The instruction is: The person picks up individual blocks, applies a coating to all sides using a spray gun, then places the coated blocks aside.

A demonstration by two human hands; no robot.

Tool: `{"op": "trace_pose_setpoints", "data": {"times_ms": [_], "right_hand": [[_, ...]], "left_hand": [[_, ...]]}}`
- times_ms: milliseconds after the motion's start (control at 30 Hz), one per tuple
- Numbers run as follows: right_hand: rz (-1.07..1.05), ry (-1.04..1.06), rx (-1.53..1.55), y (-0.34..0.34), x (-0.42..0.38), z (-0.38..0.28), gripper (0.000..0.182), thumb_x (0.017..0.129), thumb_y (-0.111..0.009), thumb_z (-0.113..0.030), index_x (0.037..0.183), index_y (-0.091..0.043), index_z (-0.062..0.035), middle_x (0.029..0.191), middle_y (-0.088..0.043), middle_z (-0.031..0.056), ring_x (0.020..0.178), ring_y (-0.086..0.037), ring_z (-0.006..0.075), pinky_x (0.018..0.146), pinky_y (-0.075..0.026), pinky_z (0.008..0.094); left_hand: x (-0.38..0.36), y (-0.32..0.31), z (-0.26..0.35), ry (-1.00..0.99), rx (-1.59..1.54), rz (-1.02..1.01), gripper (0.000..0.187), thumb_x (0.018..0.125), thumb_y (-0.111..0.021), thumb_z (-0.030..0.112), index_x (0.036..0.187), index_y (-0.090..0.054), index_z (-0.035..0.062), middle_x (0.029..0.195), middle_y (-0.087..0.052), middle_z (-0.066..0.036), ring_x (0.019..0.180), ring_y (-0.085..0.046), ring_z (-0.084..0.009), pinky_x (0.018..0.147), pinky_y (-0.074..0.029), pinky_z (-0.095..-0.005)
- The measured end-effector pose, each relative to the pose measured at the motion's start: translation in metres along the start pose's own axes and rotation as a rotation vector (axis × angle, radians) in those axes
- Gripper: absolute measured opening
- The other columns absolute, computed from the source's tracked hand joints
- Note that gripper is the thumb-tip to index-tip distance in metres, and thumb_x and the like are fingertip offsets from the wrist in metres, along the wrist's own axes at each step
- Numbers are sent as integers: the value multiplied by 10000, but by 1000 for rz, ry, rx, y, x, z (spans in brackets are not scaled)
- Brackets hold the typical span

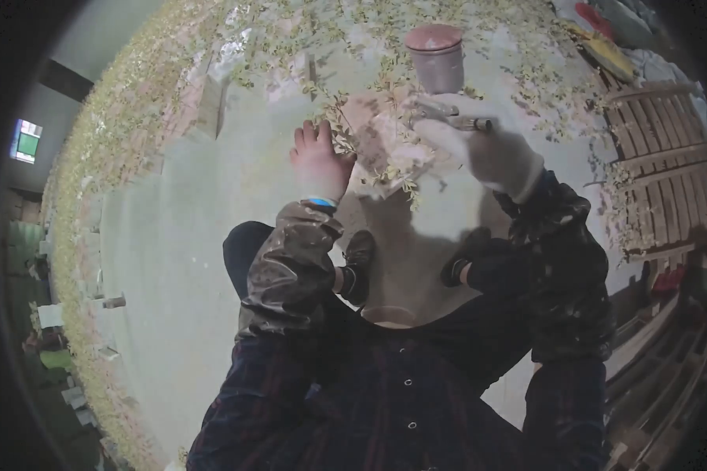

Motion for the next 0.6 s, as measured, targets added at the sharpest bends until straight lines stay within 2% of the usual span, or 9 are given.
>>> {"op": "trace_pose_setpoints", "data": {"times_ms": [67, 167, 267, 367, 433, 467, 533, 567, 600], "right_hand": [[176, 81, -139, 13, 1, -13, 268, 823, -551, -4, 1089, -580, 16, 1179, -579, 157, 1172, -522, 217, 901, -479, 315], [227, 68, -155, 16, -2, -17, 239, 814, -567, -30, 1045, -623, -13, 1134, -629, 128, 1139, -561, 199, 846, -525, 308], [34, -53, -245, -1, 1, -7, 411, 816, -534, -27, 1223, -516, -78, 1201, -576, 165, 914, -614, 215, 715, -546, 301], [-49, -112, -282, 5, 2, -9, 489, 817, -521, -26, 1297, -471, -106, 1229, -553, 180, 820, -636, 222, 661, -555, 299], [-88, -550, 377, 34, 2, 1, 189, 857, -500, -174, 1020, -530, -84, 1045, -597, 99, 767, -578, 162, 671, -490, 244], [-92, -661, 545, 39, -3, 0, 165, 867, -495, -211, 951, -544, -79, 999, -608, 79, 753, -564, 147, 673, -473, 231], [-10, -654, 676, 42, -6, -3, 223, 890, -539, -274, 931, -599, -62, 807, -619, 50, 598, -501, 111, 553, -428, 206], [10, -651, 709, 17, -8, 9, 241, 896, -550, -289, 926, -612, -58, 759, -622, 42, 560, -486, 101, 523, -417, 200], [223, -217, 1067, -9, 4, 7, 427, 801, -596, -415, 1074, -514, -96, 957, -560, 39, 799, -425, 184, 684, -340, 357]], "left_hand": [[-8, 0, -8, 5, -78, 67, 613, 570, -753, 238, 1100, -494, 71, 1135, -493, -173, 1020, -474, -344, 776, -435, -448], [-16, 1, -8, -17, -162, 77, 590, 584, -747, 190, 1097, -492, 49, 1117, -492, -196, 1001, -482, -357, 796, -439, -436], [-19, 14, -2, -73, -199, 133, 536, 547, -780, 154, 988, -488, 67, 983, -486, -147, 901, -487, -325, 733, -437, -401], [-20, 5, -5, -51, -189, 52, 661, 576, -803, 243, 1121, -477, 59, 1094, -488, -180, 998, -477, -345, 777, -435, -432], [-21, 4, -4, -72, -220, 40, 737, 555, -824, 250, 1164, -465, 43, 1114, -491, -196, 998, -479, -354, 799, -431, -432], [-21, 3, -3, -83, -228, 35, 756, 549, -829, 252, 1174, -462, 39, 1119, -492, -200, 998, -480, -356, 805, -430, -432], [-22, -2, -6, -58, -224, -3, 790, 560, -829, 273, 1211, -453, 33, 1186, -474, -232, 1070, -465, -372, 871, -419, -436], [-22, -2, -7, -50, -222, -13, 798, 563, -829, 279, 1220, -451, 32, 1203, -469, -240, 1088, -461, -376, 888, -417, -437], [-22, -1, -7, -55, -224, -19, 796, 559, -838, 269, 1214, -451, 33, 1208, -471, -252, 1096, -461, -384, 889, -418, -441]]}}
Point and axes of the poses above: each hand's wrist, its own x-axis towards the middle knuckle, its own y-axis out of the back of the hand, z = x × y, the point moved 9 cm from there along x, towards the middle knuckle
